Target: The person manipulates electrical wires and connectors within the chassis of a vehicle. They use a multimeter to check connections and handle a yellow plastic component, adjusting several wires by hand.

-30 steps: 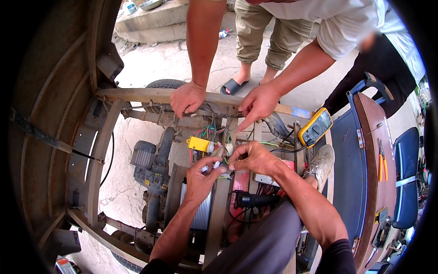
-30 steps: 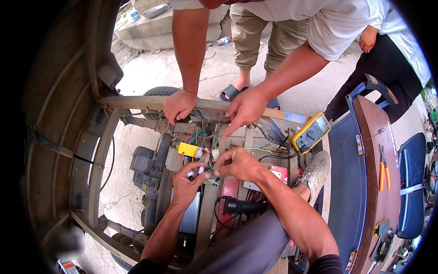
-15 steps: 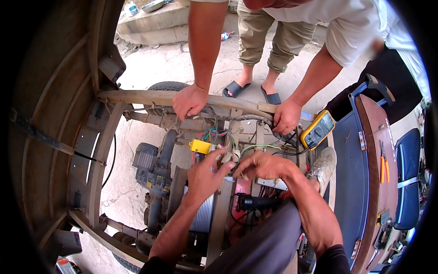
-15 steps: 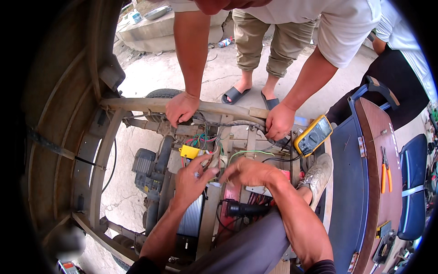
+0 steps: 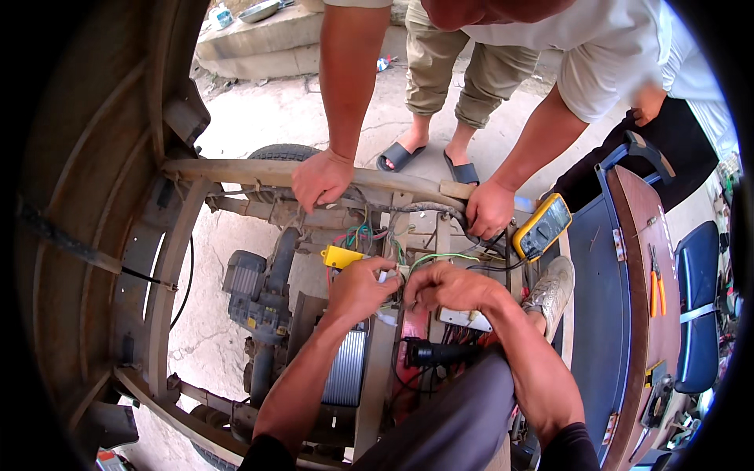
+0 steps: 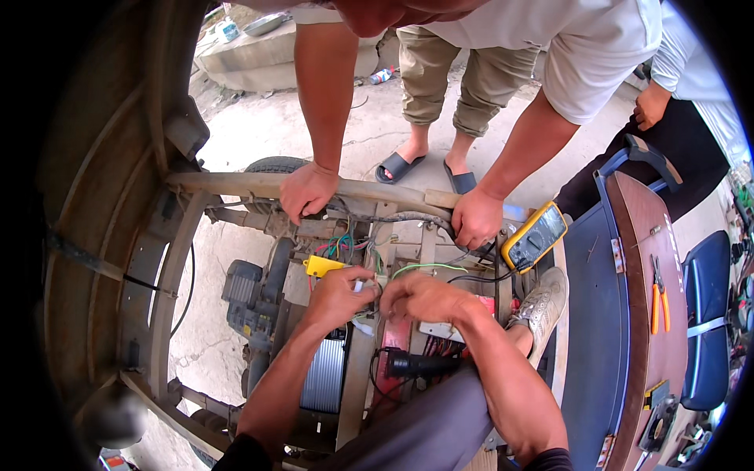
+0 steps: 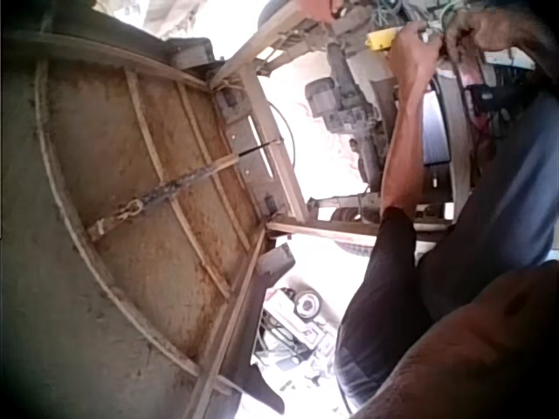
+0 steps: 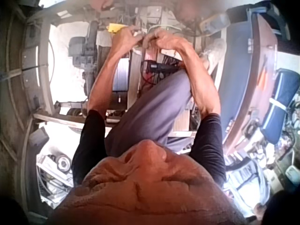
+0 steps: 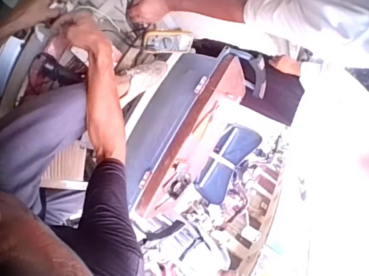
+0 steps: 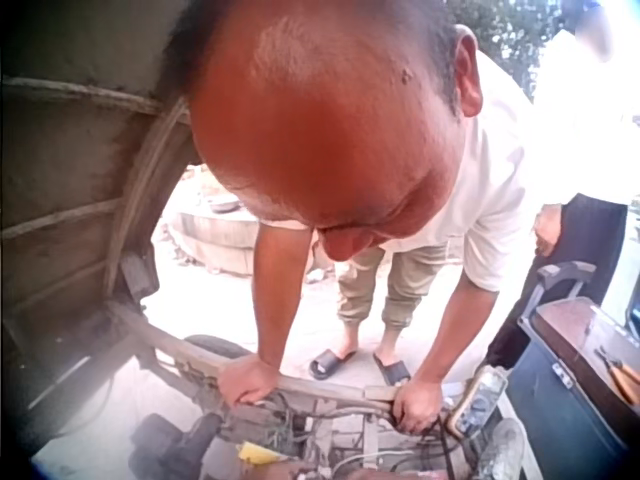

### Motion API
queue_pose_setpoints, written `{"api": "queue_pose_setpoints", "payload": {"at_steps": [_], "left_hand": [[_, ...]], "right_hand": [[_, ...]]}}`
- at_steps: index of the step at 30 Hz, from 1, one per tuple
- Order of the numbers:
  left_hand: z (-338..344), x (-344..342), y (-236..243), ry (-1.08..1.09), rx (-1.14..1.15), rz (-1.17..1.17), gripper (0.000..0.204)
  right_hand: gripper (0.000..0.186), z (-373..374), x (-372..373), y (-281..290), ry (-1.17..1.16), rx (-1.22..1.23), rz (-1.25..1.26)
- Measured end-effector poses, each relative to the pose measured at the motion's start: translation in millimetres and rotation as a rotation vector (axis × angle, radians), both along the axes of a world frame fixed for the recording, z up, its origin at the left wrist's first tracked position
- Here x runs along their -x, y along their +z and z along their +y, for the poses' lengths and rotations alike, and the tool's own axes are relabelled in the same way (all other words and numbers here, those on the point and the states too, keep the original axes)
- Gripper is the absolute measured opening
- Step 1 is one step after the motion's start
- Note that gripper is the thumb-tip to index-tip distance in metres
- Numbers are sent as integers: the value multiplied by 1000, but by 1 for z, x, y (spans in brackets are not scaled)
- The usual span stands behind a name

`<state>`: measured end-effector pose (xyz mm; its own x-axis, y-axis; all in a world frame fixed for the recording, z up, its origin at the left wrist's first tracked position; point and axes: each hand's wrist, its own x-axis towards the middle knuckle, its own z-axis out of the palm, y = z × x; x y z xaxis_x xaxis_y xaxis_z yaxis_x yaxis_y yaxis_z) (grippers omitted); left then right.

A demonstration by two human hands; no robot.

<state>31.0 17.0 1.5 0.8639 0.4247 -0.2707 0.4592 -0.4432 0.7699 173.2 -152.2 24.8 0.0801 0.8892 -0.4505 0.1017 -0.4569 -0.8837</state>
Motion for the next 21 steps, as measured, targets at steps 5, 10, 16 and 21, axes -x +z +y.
{"api": "queue_pose_setpoints", "payload": {"at_steps": [5,10,16,21], "left_hand": [[9,1,-19,31,298,-84,35],[9,1,-27,73,468,-170,32],[7,7,-29,136,366,-207,32],[5,10,-30,152,319,-281,28]], "right_hand": [[23,7,0,-8,-444,-6,64],[26,10,-1,-24,-424,-26,59],[22,17,2,-18,-527,-109,-38],[25,15,0,-30,-569,-163,-49]]}}
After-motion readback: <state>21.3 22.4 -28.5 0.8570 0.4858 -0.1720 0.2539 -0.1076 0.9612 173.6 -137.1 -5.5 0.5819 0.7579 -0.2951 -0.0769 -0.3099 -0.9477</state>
